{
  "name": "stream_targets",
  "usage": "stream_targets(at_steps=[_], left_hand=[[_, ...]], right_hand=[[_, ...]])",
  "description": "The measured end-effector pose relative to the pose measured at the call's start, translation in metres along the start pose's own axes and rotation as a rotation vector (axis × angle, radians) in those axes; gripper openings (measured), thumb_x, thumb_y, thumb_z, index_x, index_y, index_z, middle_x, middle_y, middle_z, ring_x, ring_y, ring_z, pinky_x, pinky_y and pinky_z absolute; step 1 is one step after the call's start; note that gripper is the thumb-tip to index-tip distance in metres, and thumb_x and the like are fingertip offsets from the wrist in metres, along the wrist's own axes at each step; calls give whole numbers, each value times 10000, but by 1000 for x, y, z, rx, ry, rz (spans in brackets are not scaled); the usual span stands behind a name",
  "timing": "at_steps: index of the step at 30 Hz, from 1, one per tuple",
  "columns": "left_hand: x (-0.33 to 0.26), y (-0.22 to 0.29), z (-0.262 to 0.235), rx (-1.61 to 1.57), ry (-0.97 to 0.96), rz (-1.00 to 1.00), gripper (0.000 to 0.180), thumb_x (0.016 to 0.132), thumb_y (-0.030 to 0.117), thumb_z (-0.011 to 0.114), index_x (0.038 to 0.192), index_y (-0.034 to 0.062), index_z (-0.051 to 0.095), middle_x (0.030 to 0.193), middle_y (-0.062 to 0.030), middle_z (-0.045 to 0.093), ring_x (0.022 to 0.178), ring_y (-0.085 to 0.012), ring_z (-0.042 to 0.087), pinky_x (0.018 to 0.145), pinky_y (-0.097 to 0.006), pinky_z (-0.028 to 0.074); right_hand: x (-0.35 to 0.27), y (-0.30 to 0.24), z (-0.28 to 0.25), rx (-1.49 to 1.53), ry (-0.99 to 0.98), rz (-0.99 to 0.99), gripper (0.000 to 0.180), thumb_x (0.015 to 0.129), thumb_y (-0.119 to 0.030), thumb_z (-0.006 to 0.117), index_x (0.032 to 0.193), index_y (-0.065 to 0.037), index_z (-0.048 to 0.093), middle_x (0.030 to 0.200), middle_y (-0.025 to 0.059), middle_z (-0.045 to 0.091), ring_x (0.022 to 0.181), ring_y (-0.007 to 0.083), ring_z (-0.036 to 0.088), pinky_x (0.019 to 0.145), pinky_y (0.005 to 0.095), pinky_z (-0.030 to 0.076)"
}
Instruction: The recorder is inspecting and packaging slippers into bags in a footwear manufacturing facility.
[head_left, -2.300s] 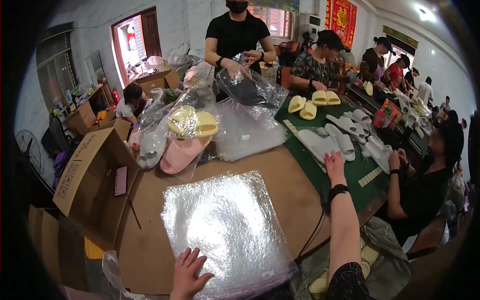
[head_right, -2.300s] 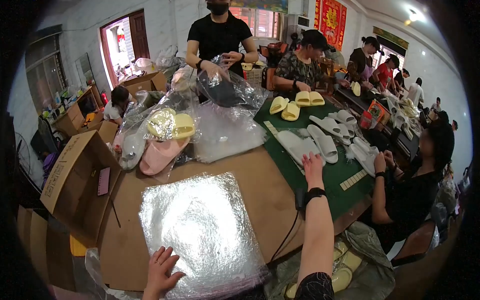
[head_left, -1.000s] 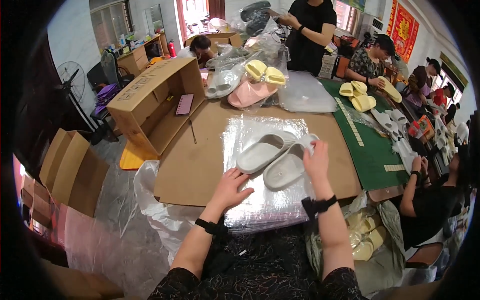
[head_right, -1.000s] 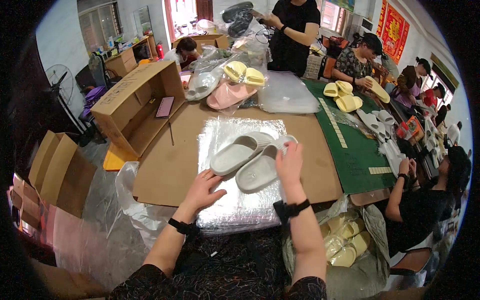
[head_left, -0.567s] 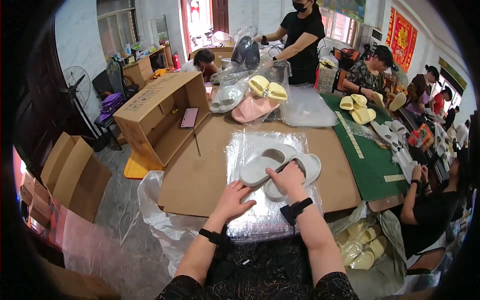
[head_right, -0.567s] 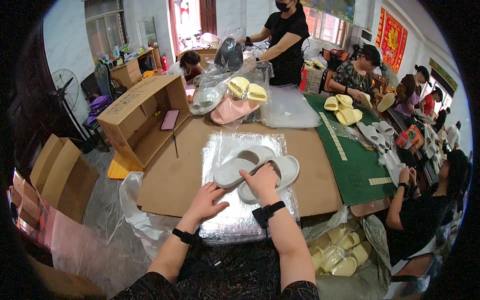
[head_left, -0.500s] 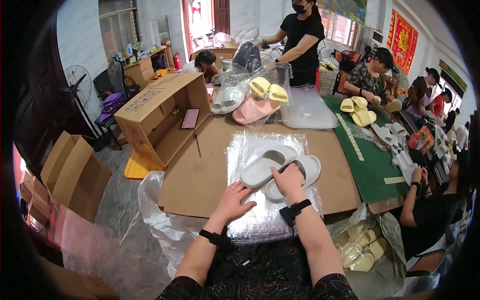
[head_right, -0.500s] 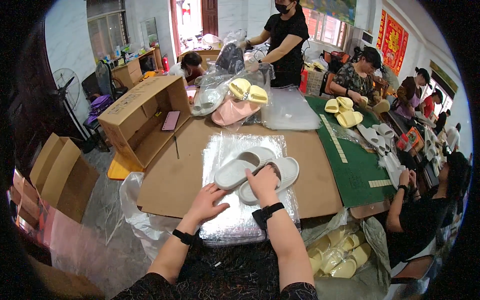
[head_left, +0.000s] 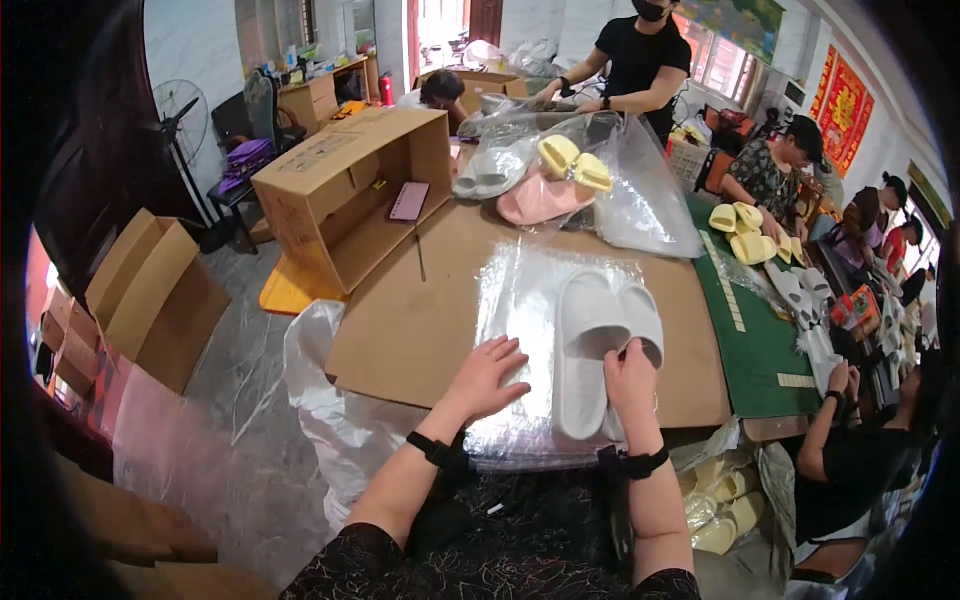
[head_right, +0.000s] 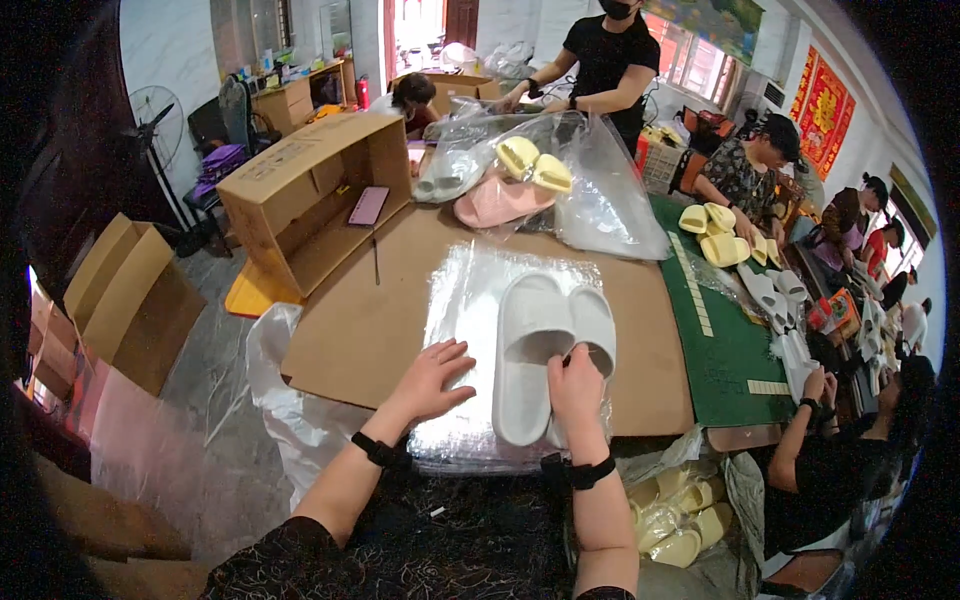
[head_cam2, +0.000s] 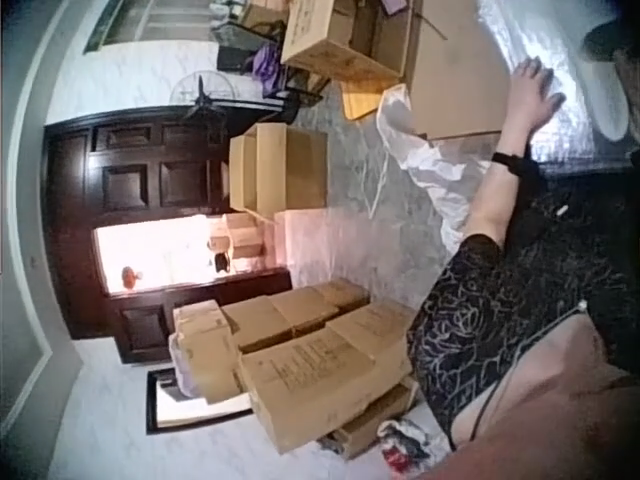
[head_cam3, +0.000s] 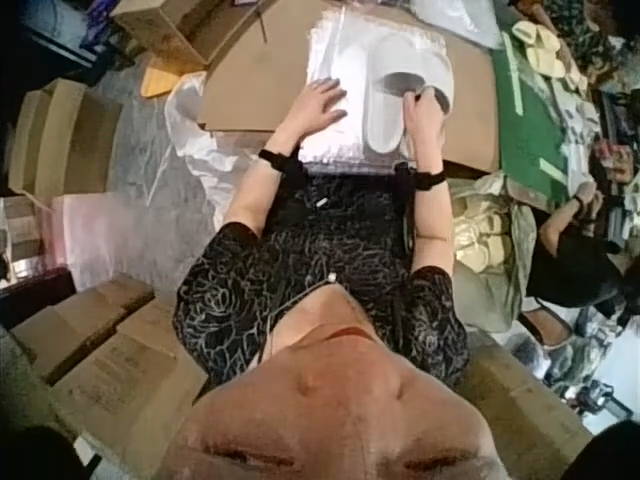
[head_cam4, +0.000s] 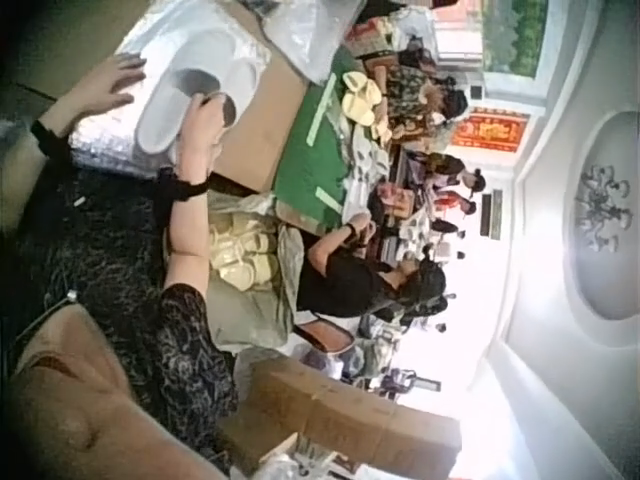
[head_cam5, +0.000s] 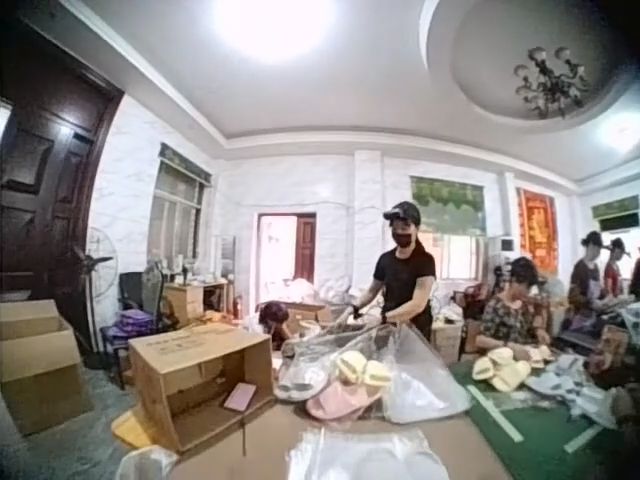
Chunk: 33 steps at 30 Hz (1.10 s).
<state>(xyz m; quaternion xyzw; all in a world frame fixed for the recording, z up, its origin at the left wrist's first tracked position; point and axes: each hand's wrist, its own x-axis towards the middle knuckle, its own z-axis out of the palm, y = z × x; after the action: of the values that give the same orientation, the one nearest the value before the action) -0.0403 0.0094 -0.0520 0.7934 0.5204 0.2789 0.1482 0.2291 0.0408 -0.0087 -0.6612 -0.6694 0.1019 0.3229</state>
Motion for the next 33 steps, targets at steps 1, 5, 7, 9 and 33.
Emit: stream_targets(at_steps=[1,5,7,9,33], left_hand=[[0,2,0,-12,-4,7,543,868,431,662,1299,103,635,1492,-170,469,1418,-359,371,1186,-465,278],[0,-3,7,-34,35,63,532,859,418,675,1273,85,643,1480,-176,482,1410,-358,381,1176,-461,295],[-2,-2,8,-12,52,51,543,850,423,682,1262,72,646,1464,-173,498,1404,-356,391,1167,-461,307],[-1,-2,8,-35,58,53,540,847,420,684,1261,74,649,1471,-169,493,1408,-353,389,1171,-458,301],[1,-17,14,-407,125,-20,256,909,130,675,1153,57,701,1292,-109,633,1209,-228,576,976,-350,515]], right_hand=[[-10,10,12,1,-9,1,356,925,-332,584,962,15,517,873,268,654,832,464,640,742,546,494],[-26,4,29,-169,-71,-73,460,903,-456,640,1037,-22,566,1034,209,644,930,413,643,748,517,499],[-30,6,32,-113,45,-102,455,898,-450,652,1052,-26,589,1012,192,652,921,410,642,754,507,499],[-30,13,37,-122,48,-88,446,888,-444,669,1051,-33,609,1011,180,659,916,398,646,759,487,503],[-39,13,32,60,160,5,404,824,-378,747,1045,-45,686,824,99,630,718,307,618,663,411,491]])
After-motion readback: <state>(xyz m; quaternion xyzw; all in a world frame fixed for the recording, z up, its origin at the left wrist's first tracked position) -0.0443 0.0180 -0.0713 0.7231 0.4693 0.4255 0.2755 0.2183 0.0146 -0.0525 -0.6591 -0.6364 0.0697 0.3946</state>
